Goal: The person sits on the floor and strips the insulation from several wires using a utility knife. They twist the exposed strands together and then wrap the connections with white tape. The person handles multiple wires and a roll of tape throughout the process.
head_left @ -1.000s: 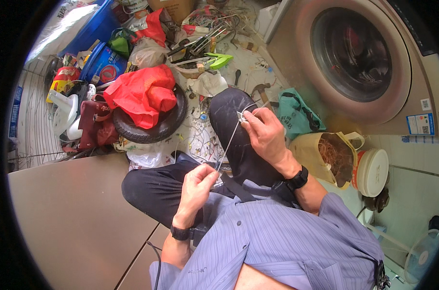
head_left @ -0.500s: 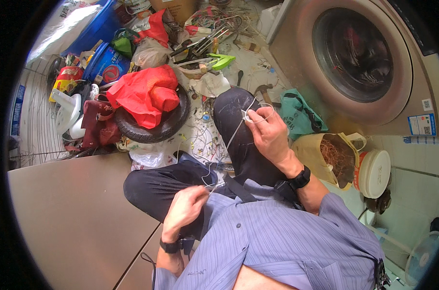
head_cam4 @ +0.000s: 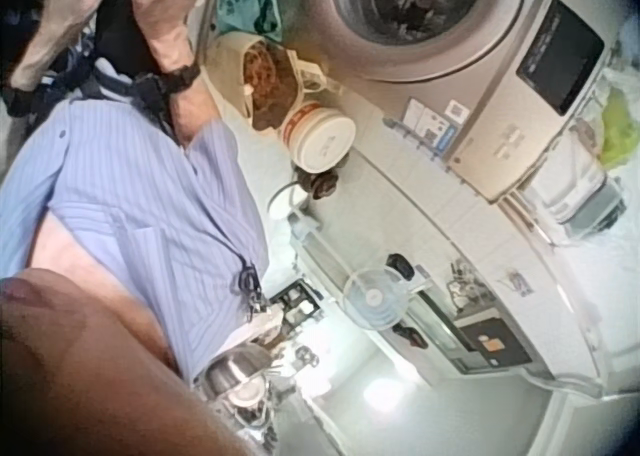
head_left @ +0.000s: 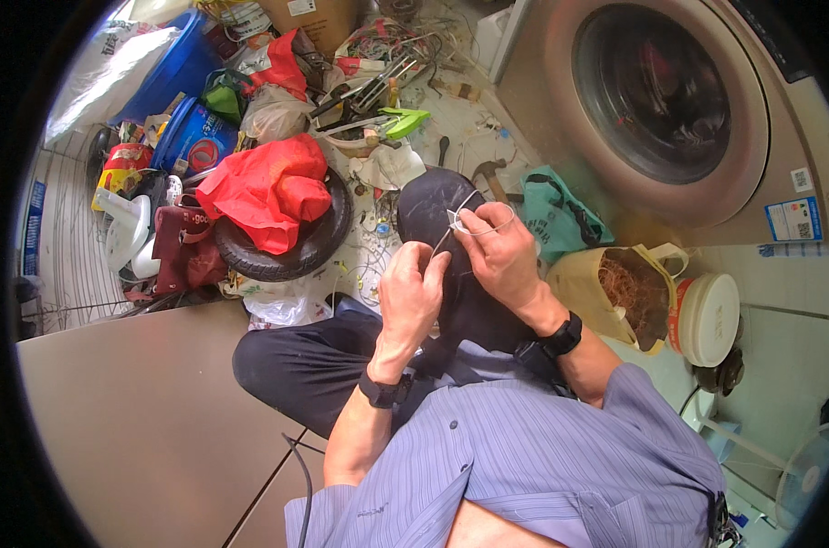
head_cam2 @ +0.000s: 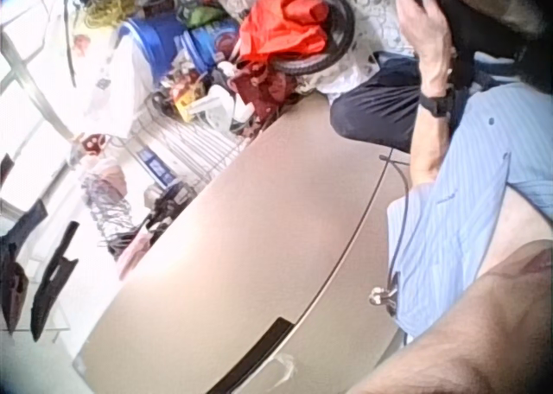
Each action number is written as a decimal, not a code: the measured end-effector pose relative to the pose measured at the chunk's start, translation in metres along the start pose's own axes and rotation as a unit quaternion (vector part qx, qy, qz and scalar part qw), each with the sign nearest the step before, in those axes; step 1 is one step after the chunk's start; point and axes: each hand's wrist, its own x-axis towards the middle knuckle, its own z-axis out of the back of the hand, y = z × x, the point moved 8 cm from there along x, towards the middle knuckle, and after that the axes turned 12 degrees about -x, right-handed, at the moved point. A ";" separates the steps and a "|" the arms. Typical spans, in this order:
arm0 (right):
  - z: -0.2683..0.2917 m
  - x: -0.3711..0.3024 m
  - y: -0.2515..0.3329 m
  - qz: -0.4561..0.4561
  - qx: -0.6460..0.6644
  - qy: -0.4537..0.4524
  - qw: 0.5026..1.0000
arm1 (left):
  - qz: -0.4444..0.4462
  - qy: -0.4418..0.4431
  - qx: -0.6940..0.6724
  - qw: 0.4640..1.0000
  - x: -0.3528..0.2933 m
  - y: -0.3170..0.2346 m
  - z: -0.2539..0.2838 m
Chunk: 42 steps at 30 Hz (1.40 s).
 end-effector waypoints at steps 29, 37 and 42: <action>0.005 -0.001 -0.003 -0.007 0.012 0.002 1.000 | 0.145 0.163 -0.047 0.975 -0.104 0.043 0.064; 0.005 -0.001 0.000 0.000 0.001 -0.008 1.000 | 0.077 0.217 0.046 0.972 -0.084 0.040 0.061; 0.005 -0.002 0.000 0.003 0.003 -0.010 1.000 | 0.025 0.078 0.017 0.996 -0.031 0.023 0.034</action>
